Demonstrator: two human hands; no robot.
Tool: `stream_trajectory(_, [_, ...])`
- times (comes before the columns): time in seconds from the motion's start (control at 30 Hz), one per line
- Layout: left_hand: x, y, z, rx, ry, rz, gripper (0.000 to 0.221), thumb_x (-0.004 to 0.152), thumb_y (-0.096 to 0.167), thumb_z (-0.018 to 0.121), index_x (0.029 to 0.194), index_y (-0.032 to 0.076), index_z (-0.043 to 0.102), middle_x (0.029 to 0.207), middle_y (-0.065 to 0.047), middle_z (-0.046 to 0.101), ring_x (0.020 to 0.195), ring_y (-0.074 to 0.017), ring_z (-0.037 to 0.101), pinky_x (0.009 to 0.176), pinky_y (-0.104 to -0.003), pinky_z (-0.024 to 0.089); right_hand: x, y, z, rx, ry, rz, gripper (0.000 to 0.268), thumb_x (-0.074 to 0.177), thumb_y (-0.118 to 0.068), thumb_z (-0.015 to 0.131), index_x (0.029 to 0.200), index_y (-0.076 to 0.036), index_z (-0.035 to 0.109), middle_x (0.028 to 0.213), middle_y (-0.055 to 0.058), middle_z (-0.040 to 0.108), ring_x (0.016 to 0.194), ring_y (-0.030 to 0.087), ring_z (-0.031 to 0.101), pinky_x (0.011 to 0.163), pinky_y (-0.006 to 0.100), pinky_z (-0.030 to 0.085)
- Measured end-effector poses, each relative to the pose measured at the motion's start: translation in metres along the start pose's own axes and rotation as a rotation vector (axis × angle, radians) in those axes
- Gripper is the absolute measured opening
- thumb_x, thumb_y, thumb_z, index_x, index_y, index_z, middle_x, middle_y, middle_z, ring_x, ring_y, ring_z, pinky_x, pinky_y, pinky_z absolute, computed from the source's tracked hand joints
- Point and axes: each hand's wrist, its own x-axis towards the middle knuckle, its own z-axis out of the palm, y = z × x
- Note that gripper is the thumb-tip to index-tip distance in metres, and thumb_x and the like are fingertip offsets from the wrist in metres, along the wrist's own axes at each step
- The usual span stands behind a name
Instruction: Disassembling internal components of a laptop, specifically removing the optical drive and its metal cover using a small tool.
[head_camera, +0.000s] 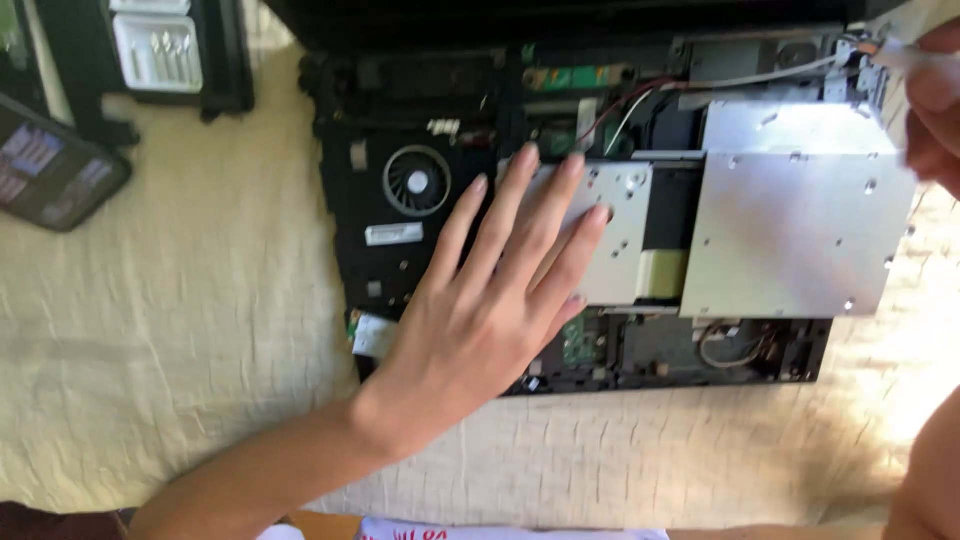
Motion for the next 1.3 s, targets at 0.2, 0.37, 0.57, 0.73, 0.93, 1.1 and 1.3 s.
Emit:
stream_trajectory(0.2, [0.007,0.002,-0.003,-0.088,0.093,-0.003,0.045,0.118,0.033,0.058,0.155,0.014,0.040,0.158,-0.019,0.043,0.145,-0.0413,0.052,0.119,-0.052,0.048,0.006,-0.014,0.002,0.056,0.010,-0.109,0.048,0.136,-0.017,0.042,0.097,0.008,0.056,0.076,0.015,0.046,0.066,0.024,0.046,0.077,0.035,0.041])
stream_trajectory(0.37, [0.012,0.008,-0.002,-0.086,0.089,-0.006,0.047,0.114,0.040,0.048,0.151,0.012,0.049,0.155,-0.015,0.050,0.141,-0.0389,0.052,0.115,-0.053,0.044,-0.002,-0.029,0.015,0.334,0.164,-0.124,0.035,0.119,-0.045,0.046,0.126,-0.011,0.048,0.080,0.000,0.047,0.068,0.008,0.047,0.059,0.021,0.035])
stream_trajectory(0.57, [0.016,0.012,0.006,-0.132,0.168,0.013,0.035,0.107,0.024,0.050,0.139,0.013,0.061,0.142,-0.014,0.063,0.131,-0.0303,0.062,0.107,-0.047,0.051,0.002,-0.085,0.028,0.337,0.242,-0.280,0.024,0.119,-0.011,0.063,0.109,0.001,0.045,0.080,0.010,0.049,0.065,0.015,0.049,0.061,0.025,0.039])
stream_trajectory(0.73, [0.016,0.005,0.006,-0.228,0.104,0.010,0.046,0.111,0.040,0.041,0.143,0.011,0.058,0.146,-0.016,0.060,0.136,-0.0317,0.059,0.110,-0.047,0.048,0.002,-0.101,0.043,0.478,0.254,-0.152,0.022,0.117,-0.005,0.071,0.111,0.001,0.051,0.082,0.012,0.055,0.066,0.015,0.052,0.060,0.023,0.044])
stream_trajectory(0.93, [0.018,-0.013,-0.004,-0.548,0.048,-0.012,0.045,0.105,-0.002,0.035,0.145,0.002,0.057,0.151,-0.012,0.058,0.143,-0.0266,0.054,0.115,-0.040,0.043,0.010,-0.066,0.046,0.474,0.237,-0.124,0.026,0.118,-0.023,0.069,0.119,-0.007,0.049,0.092,0.006,0.053,0.070,0.011,0.050,0.060,0.023,0.036])
stream_trajectory(1.1, [0.017,-0.018,0.002,-0.507,0.044,0.070,0.050,0.104,-0.007,0.037,0.146,0.007,0.058,0.154,-0.014,0.053,0.144,-0.0295,0.053,0.115,-0.042,0.044,0.016,-0.061,0.042,0.367,0.146,-0.091,0.029,0.125,-0.027,0.059,0.109,-0.008,0.045,0.081,0.004,0.047,0.071,0.011,0.044,0.063,0.023,0.032])
stream_trajectory(1.3, [0.014,-0.019,0.005,-0.440,0.030,0.116,0.049,0.105,-0.001,0.044,0.149,0.015,0.057,0.157,-0.017,0.047,0.147,-0.0312,0.049,0.115,-0.044,0.045,0.020,-0.041,0.044,0.301,0.145,-0.059,0.022,0.129,-0.032,0.057,0.121,-0.012,0.053,0.083,-0.001,0.043,0.077,0.009,0.045,0.067,0.025,0.031])
